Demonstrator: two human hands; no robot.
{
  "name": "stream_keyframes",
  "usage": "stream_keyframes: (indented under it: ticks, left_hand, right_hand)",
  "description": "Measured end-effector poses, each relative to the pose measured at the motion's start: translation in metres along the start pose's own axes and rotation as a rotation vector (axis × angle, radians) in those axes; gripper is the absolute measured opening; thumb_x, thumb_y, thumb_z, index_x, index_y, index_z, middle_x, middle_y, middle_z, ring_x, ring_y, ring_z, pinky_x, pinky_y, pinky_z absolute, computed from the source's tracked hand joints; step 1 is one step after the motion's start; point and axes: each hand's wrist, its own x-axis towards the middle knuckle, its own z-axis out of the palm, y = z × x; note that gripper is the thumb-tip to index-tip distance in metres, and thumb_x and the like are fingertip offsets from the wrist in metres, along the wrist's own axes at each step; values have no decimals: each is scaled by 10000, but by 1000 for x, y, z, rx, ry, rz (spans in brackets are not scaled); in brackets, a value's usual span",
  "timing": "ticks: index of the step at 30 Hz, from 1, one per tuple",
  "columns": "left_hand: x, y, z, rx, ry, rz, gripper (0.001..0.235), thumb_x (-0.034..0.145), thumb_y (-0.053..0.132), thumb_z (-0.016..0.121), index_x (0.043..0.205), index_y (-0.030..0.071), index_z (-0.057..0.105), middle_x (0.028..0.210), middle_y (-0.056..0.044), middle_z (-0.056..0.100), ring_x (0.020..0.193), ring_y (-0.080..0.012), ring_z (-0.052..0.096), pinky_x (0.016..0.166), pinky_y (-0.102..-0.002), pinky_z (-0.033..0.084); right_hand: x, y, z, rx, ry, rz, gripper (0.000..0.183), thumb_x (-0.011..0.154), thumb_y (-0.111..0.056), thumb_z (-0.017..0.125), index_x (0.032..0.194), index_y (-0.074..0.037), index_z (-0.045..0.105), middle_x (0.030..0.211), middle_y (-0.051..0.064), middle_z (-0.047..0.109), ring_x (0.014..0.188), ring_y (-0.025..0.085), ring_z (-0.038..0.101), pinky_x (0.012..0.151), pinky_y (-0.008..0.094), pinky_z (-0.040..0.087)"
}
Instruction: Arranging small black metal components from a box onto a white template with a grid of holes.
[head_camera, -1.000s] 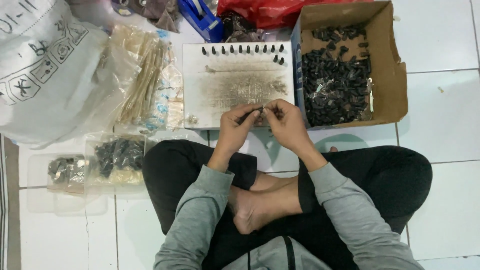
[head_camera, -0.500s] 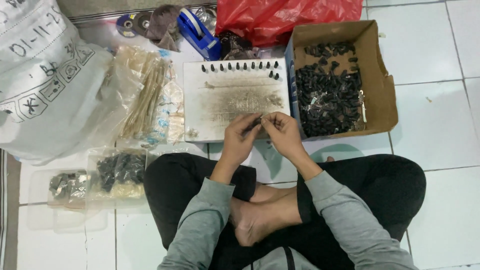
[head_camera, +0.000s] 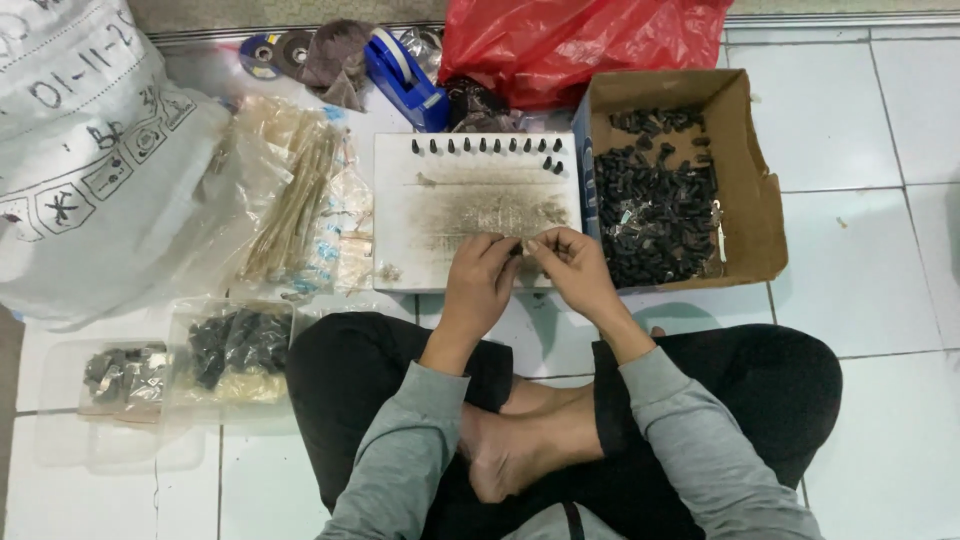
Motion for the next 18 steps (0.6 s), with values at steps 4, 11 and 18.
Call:
stream_keyframes:
  ticks: [4,11,18]
  left_hand:
    - [5,-5,-1,5,-6,-87,186,946,32,688,1127,16,729,961,-118,662,880,-292,661,813,-364,527]
    - [46,-18,20,76,-22,-99,180,946,61,690,1116,5,713,970,-149,672,918,-322,674,836,-410,535]
    - [88,-36,49,150,-53,-241,177,928,56,701,1090,5,748,813,-117,633,762,-245,624,721,-353,507]
  right_hand:
    - [20,-20,-16,-139,53,-57,150,919,-77,757,1030,21,731,813,100,686,736,141,633,673,313,541]
    - [72,-15,-39,-706,175,-334,255,923,-147,779,1094,27,706,937,186,670,878,350,684,797,463,512]
    - [95,-4,-31,-941,300,-408,193,916,-258,804,960,-79,748,786,38,559,822,248,607,839,394,355]
